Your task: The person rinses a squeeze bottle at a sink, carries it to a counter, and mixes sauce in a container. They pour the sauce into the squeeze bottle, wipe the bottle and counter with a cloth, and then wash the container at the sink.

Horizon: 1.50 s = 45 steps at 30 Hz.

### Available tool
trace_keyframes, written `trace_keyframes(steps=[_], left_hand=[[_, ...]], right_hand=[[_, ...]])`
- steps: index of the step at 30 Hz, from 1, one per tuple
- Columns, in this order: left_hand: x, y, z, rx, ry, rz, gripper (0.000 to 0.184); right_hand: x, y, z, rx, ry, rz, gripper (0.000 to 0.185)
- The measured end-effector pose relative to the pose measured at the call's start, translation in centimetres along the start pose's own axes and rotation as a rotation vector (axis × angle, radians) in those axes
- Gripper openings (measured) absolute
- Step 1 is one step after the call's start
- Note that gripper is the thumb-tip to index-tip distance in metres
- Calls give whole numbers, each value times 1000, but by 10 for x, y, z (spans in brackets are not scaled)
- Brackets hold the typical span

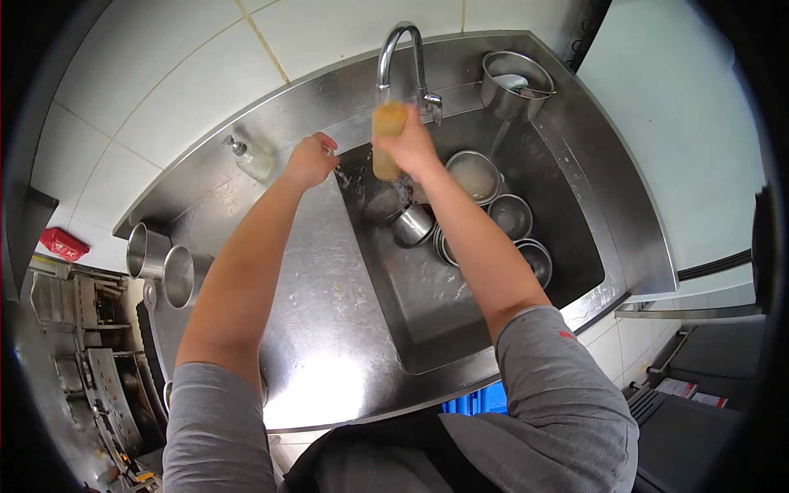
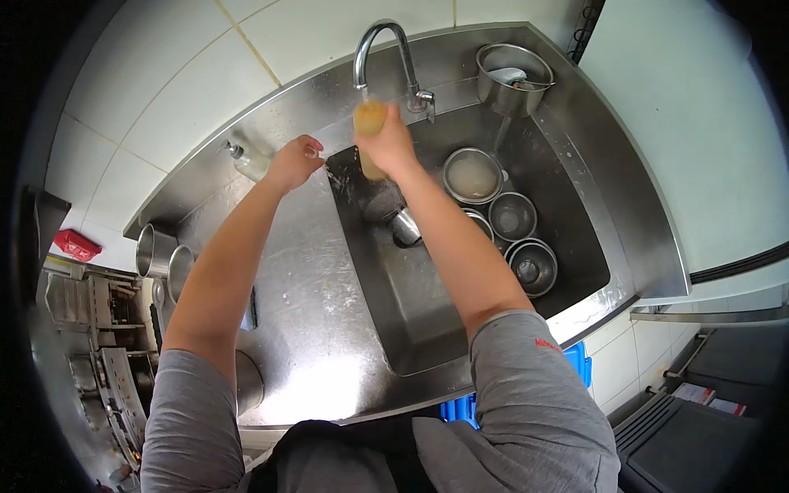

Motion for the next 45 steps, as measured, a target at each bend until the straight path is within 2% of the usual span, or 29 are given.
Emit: trace_keyframes(steps=[1,3,4,5,7,8,9,11,12,13,15,16,18,20,21,23,24,26,27,30,31,33,35,37,39,41,42,44,45], left_hand=[[-2,-4,-3,-6,-8,12,30],[-5,-8,-3,-8,-29,15,31],[-6,-9,-2,-51,-4,8,34],[-7,-13,-2,-95,23,-4,37],[-9,-11,4,-113,31,11,37],[-10,-11,6,-126,41,32,38],[-10,-17,9,-131,29,17,38],[-9,-13,12,54,0,82,37],[-6,-18,9,248,-136,210,37],[-3,-17,16,248,-143,205,37],[4,-20,22,185,-77,163,39],[7,-26,26,181,-84,157,39],[18,-34,34,-194,-86,230,40],[35,-47,40,-301,-64,209,42],[43,-55,44,-408,-35,191,44],[51,-60,60,-406,-22,125,45],[57,-60,62,-359,-64,171,45],[63,-62,68,-316,-114,202,46],[62,-61,70,-365,-52,167,46],[64,-69,48,-341,33,114,46],[66,-69,43,-281,51,112,47],[65,-71,38,-297,55,106,47],[65,-75,34,-322,54,108,48],[67,-73,33,-307,-15,213,39],[61,-65,46,-236,-18,221,40],[59,-58,54,-165,-10,223,40],[59,-58,53,-140,-2,208,43],[53,-61,49,-117,14,190,45],[55,-62,45,-107,13,164,46]], right_hand=[[0,-3,2,-3,-4,-5,76],[-3,-8,12,-268,-88,-26,73],[-9,-13,20,-355,-9,-7,72],[-1,-13,28,-355,-15,0,72],[-9,3,-16,-259,-58,-7,77],[-10,8,-28,-117,-8,28,76],[-10,5,-14,-119,-20,44,76],[-3,-15,19,-325,-64,-77,77],[-4,-13,19,-317,-93,-71,77],[-9,-7,8,-315,-97,-64,77],[-13,6,-16,-117,-9,-35,82],[-20,11,-9,-119,-15,-27,82],[-30,22,43,487,-508,-61,69],[-27,17,126,1119,-728,-285,49],[-30,18,143,1122,-728,-278,49],[-56,22,182,1453,-888,28,36],[-72,20,176,1459,-890,41,36],[-98,8,140,1199,-857,-208,38],[-91,19,152,1199,-860,-201,38],[-70,46,207,1409,-870,117,45],[-79,43,189,1413,-868,123,45],[-104,19,137,1218,-813,-145,47],[-103,27,141,1207,-809,-117,48],[-87,39,171,1667,-859,125,46],[-100,25,142,1502,-836,10,47],[-120,10,106,1636,-799,-220,47],[-117,10,112,1630,-802,-222,47],[-116,10,140,1754,-909,-43,47],[-118,11,135,1750,-907,-52,47]])
Point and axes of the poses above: each hand's wrist, its own x-axis towards the middle knuckle, its own y-axis out of the back of the hand, z = x × y, the point moved 6 cm from there along x, towards the middle knuckle, and after that the axes turned 11 degrees about -y, right-handed, at the moved point
